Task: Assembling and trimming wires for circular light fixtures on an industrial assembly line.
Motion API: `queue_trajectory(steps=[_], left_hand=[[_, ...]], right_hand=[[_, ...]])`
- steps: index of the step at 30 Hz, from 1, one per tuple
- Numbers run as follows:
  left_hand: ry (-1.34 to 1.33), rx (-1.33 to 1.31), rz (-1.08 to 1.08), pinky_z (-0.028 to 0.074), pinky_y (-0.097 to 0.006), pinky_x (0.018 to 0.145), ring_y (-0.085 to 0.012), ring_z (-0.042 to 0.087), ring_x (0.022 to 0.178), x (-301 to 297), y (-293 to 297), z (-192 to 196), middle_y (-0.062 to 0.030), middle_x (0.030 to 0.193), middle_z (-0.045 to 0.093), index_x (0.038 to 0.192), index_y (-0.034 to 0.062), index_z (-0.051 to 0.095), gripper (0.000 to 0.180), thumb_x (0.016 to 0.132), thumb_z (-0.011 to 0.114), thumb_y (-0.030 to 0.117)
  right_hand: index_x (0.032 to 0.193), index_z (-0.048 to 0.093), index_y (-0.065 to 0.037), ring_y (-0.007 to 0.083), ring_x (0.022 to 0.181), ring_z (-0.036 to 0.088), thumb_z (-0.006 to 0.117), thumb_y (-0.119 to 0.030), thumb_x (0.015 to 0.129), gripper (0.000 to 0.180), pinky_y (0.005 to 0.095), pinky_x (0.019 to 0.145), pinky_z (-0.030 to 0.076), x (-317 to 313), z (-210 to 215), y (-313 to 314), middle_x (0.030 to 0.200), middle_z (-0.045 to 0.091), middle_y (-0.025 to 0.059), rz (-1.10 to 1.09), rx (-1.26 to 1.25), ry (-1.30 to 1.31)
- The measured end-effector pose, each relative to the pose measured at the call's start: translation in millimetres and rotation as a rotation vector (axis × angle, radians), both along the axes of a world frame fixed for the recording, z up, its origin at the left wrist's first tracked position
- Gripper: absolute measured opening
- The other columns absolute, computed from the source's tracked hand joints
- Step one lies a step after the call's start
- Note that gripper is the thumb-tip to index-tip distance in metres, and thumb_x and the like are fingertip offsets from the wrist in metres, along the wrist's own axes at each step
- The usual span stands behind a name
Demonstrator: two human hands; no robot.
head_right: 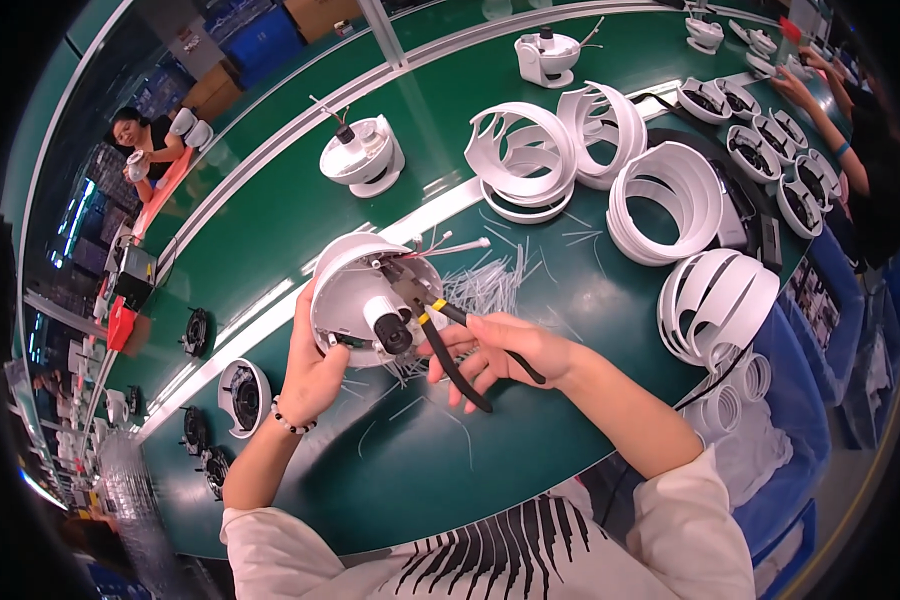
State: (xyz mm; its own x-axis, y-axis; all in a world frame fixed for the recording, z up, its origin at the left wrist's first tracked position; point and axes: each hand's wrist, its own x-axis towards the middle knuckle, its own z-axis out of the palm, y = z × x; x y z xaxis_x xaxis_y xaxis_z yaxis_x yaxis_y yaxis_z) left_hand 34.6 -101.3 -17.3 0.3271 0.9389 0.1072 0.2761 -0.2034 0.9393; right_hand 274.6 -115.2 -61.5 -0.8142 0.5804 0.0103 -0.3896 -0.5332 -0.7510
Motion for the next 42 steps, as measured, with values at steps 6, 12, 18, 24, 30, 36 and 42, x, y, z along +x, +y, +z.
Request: queue_trajectory(steps=[6,12,18,24,30,36,42], left_hand=[[0.061,0.177,0.045,0.028,-0.033,0.097,-0.0258,0.036,0.115,1,-4,1,-0.0174,0.121,0.035,0.127,0.0014,0.023,0.069,0.06,0.033,-0.009],[0.098,0.279,0.074,0.03,-0.033,0.096,-0.0265,0.038,0.114,2,5,-2,-0.0182,0.121,0.036,0.127,0.0016,0.024,0.069,0.06,0.033,-0.011],[0.127,0.522,0.247,0.029,-0.033,0.096,-0.0286,0.038,0.115,3,32,-1,-0.0194,0.121,0.036,0.128,0.0021,0.022,0.07,0.061,0.033,-0.013],[-0.295,0.071,0.404,0.052,-0.038,0.075,-0.0322,0.049,0.102,-16,104,4,-0.0193,0.12,0.036,0.126,0.0058,0.021,0.058,0.072,0.039,-0.008],[-0.99,-0.384,0.461,0.049,-0.041,0.082,-0.0327,0.047,0.103,-54,185,-54,-0.0224,0.114,0.042,0.112,-0.0115,0.033,0.032,0.086,0.04,0.006],[-0.343,-0.279,0.312,0.048,-0.035,0.081,-0.0274,0.051,0.101,-124,96,-14,-0.0194,0.117,0.045,0.121,-0.0084,0.032,0.053,0.086,0.049,0.028],[0.872,0.234,0.529,0.043,-0.034,0.082,-0.0307,0.056,0.094,-245,-1,-27,-0.0181,0.1,0.058,0.108,-0.0001,0.052,0.044,0.076,0.06,0.029]], right_hand=[[0.112,0.043,0.004,0.0162,0.061,0.057,0.039,-0.038,0.088,0.049,0.0265,0.054,0.048,2,3,-5,0.084,0.053,0.009,-0.063,0.031,-0.073],[0.106,0.047,0.003,0.014,0.055,0.055,0.043,-0.037,0.087,0.044,0.0254,0.047,0.046,-4,10,-14,0.078,0.052,0.007,-0.149,0.03,-0.12],[0.107,0.046,0.005,0.0145,0.057,0.055,0.044,-0.034,0.087,0.043,0.0257,0.049,0.047,4,11,-10,0.078,0.053,0.0078,-0.161,0.043,-0.093],[0.117,0.039,0.009,0.0185,0.068,0.057,0.042,-0.047,0.084,0.065,0.0283,0.058,0.048,6,8,0,0.088,0.055,0.0118,-0.004,0.094,-0.013],[0.116,0.04,0.012,0.0188,0.077,0.057,0.054,-0.04,0.078,0.065,0.0315,0.067,0.047,11,15,-9,0.098,0.054,0.0169,0.202,0.32,-0.189],[0.114,0.05,0.002,0.0229,0.079,0.06,0.071,-0.019,0.067,0.056,0.0267,0.07,0.046,-13,31,-18,0.098,0.059,0.0148,0.498,0.771,-0.157],[0.103,0.056,-0.001,0.0226,0.076,0.058,0.073,-0.024,0.06,0.052,0.0292,0.068,0.044,-55,28,-56,0.093,0.059,0.0093,-0.026,1.403,-0.596]])
